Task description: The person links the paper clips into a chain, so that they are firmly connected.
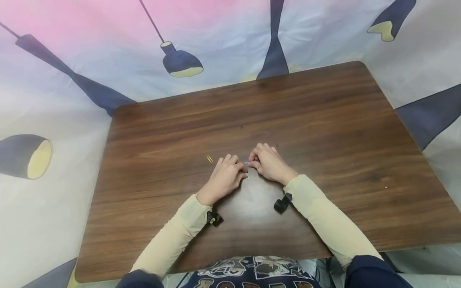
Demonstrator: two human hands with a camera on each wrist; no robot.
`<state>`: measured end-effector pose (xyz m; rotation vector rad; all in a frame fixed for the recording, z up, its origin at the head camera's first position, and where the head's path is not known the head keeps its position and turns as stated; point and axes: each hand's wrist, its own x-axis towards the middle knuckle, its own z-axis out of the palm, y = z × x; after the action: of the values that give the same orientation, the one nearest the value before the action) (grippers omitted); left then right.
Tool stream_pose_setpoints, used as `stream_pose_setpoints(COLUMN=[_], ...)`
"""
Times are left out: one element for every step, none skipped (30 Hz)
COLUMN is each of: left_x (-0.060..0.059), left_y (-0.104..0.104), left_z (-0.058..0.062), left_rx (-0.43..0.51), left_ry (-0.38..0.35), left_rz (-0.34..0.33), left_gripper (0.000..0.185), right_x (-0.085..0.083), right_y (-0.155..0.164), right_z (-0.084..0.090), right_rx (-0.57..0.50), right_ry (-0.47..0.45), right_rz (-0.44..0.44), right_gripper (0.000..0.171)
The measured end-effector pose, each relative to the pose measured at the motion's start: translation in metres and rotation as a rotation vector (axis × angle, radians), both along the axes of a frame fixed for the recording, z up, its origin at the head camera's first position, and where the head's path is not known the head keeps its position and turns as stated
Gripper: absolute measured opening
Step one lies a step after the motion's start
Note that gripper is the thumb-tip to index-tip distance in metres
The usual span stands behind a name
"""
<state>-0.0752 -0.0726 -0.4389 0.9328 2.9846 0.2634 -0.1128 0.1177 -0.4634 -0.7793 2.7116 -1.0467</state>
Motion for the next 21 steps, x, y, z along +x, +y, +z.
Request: stream_pose_setpoints(left_x=[-0.001, -0.003, -0.005, -0.008, -0.01, -0.013, -0.015, -0.017, -0.017, -0.017, -0.016, -0.015, -0.014, -0.012, -0.011, -0.011, -0.011, -0.012, -0.013, -0.014, -0.015], left_y=[0.002, 0.005, 0.007, 0.01, 0.012, 0.014, 0.016, 0.018, 0.019, 0.019, 0.02, 0.02, 0.019, 0.019, 0.018, 0.019, 0.019, 0.019, 0.02, 0.02, 0.021], left_z=[0.001, 0.001, 0.002, 0.003, 0.004, 0.004, 0.005, 0.004, 0.003, 0.002, 0.0, -0.002, -0.005, -0.007, -0.009, -0.01, -0.011, -0.011, -0.01, -0.008, -0.006], left_rx=[-0.014, -0.034, -0.052, -0.073, -0.095, -0.117, -0.143, -0.167, -0.187, -0.204, -0.218, -0.229, -0.232, -0.225, -0.208, -0.176, -0.132, -0.065, 0.018, 0.106, 0.2], left_ry=[-0.021, -0.037, -0.051, -0.058, -0.062, -0.065, -0.063, -0.058, -0.054, -0.047, -0.036, -0.022, -0.003, 0.013, 0.026, 0.035, 0.036, 0.024, 0.001, -0.027, -0.052], left_rz=[0.002, 0.002, 0.002, -0.002, -0.007, -0.013, -0.019, -0.027, -0.033, -0.038, -0.04, -0.042, -0.043, -0.045, -0.045, -0.046, -0.045, -0.039, -0.026, -0.008, 0.013], left_gripper=[0.009, 0.008, 0.008, 0.008, 0.008, 0.008, 0.009, 0.01, 0.011, 0.014, 0.016, 0.018, 0.019, 0.021, 0.021, 0.021, 0.019, 0.017, 0.015, 0.014, 0.014], right_x=[0.0, -0.001, -0.001, -0.002, -0.004, -0.005, -0.006, -0.008, -0.008, -0.009, -0.008, -0.008, -0.007, -0.006, -0.006, -0.005, -0.005, -0.005, -0.005, -0.006, -0.007], right_y=[0.001, 0.002, 0.003, 0.005, 0.007, 0.009, 0.011, 0.013, 0.015, 0.017, 0.019, 0.02, 0.021, 0.022, 0.022, 0.023, 0.024, 0.025, 0.026, 0.026, 0.027], right_z=[0.0, 0.001, 0.002, 0.002, 0.002, 0.003, 0.003, 0.001, 0.001, 0.0, -0.001, -0.001, -0.001, -0.001, 0.0, 0.002, 0.004, 0.005, 0.008, 0.01, 0.013], right_rx=[-0.002, -0.005, -0.015, -0.031, -0.046, -0.066, -0.086, -0.102, -0.121, -0.139, -0.153, -0.175, -0.197, -0.221, -0.248, -0.274, -0.306, -0.337, -0.369, -0.402, -0.432], right_ry=[-0.004, -0.005, -0.008, -0.015, -0.02, -0.031, -0.044, -0.056, -0.076, -0.096, -0.116, -0.138, -0.158, -0.18, -0.202, -0.22, -0.236, -0.246, -0.258, -0.262, -0.262], right_rz=[0.002, 0.001, -0.004, -0.012, -0.024, -0.039, -0.056, -0.071, -0.089, -0.104, -0.12, -0.134, -0.151, -0.169, -0.192, -0.217, -0.245, -0.268, -0.294, -0.313, -0.329], right_gripper=[0.011, 0.011, 0.012, 0.012, 0.012, 0.012, 0.012, 0.012, 0.012, 0.012, 0.013, 0.013, 0.014, 0.016, 0.017, 0.019, 0.02, 0.021, 0.022, 0.022, 0.023])
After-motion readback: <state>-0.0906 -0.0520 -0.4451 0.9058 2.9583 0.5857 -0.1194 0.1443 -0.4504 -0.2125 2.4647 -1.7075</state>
